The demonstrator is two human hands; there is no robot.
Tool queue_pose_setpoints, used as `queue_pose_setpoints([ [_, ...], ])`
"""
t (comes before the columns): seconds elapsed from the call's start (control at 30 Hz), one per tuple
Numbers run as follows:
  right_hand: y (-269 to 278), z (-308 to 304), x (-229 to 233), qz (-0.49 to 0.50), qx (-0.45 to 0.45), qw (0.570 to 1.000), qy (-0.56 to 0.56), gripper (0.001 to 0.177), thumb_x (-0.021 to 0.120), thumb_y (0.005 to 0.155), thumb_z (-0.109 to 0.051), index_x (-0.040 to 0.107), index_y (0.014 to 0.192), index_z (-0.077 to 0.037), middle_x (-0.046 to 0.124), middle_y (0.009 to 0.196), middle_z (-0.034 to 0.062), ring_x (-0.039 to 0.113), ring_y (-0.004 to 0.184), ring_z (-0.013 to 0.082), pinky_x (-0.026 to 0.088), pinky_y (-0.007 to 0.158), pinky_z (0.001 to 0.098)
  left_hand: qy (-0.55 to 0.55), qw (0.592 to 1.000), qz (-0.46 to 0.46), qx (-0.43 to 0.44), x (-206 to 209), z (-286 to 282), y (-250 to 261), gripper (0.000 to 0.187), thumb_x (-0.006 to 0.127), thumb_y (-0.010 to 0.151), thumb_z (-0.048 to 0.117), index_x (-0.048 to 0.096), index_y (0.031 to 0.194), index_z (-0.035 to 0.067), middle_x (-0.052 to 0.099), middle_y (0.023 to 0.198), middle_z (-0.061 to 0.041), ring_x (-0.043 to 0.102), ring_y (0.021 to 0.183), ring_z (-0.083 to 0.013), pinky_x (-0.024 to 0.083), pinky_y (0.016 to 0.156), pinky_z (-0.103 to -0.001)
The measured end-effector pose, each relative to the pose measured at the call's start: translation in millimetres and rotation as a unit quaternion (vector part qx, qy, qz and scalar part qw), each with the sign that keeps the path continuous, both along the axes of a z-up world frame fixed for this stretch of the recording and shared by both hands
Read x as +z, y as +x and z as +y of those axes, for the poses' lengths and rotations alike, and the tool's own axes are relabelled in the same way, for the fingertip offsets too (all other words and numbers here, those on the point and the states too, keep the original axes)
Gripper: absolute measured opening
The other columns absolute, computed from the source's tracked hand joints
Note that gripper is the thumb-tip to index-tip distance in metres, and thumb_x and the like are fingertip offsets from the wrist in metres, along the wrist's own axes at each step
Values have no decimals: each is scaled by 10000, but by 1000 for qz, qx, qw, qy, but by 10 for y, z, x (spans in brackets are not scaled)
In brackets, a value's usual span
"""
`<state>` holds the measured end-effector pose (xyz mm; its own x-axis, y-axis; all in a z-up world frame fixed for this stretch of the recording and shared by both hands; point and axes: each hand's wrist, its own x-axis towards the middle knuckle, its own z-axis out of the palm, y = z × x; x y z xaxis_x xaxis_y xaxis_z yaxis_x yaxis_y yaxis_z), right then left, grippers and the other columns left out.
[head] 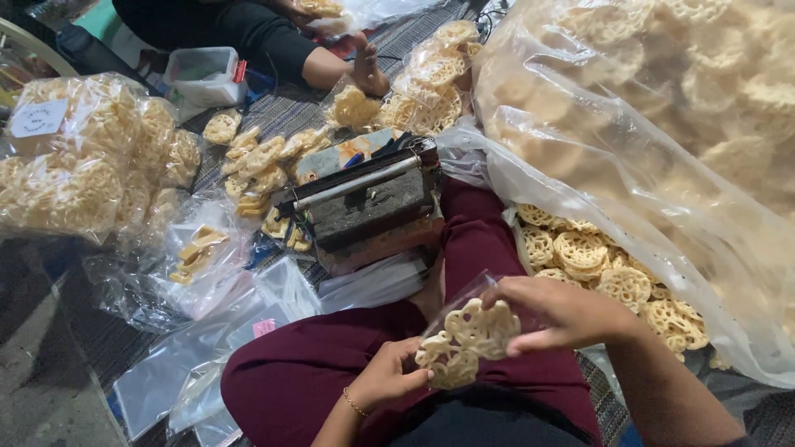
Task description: A person is manually picking up snacks and placing them into small plastic bags for packaging.
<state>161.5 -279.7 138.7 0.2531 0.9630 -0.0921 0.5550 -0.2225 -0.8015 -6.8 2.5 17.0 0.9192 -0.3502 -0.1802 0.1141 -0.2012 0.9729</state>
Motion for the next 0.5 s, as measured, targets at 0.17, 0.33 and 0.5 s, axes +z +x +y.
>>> queue_pose_setpoints([
  [0.17,-30,9,-86,19,-46,999,-5,355,704,896,-91,572,1217,-167,735,1098,20,729,884,123,654,653,221,24,1000,-18,-3,158,-12,5,380,669,894,179,685,1267,107,742,1158,19,678,1020,-106,534,879,-273],
  [0.33,-52,89,-13,33,-24,999,32,258,681,910,-99,619,1158,-137,732,1121,25,745,954,152,653,768,274,20,1000,2,-6,216,-15,5,336,674,899,133,695,1234,114,747,1163,36,684,1053,-101,536,921,-270],
  [0.5,-115,230,92,-105,-49,991,70,246,717,918,-225,754,1148,-147,740,1170,65,765,947,204,652,804,337,-14,999,13,-31,109,24,-5,362,694,928,234,681,1263,99,737,1162,2,683,1031,-104,555,876,-257],
])
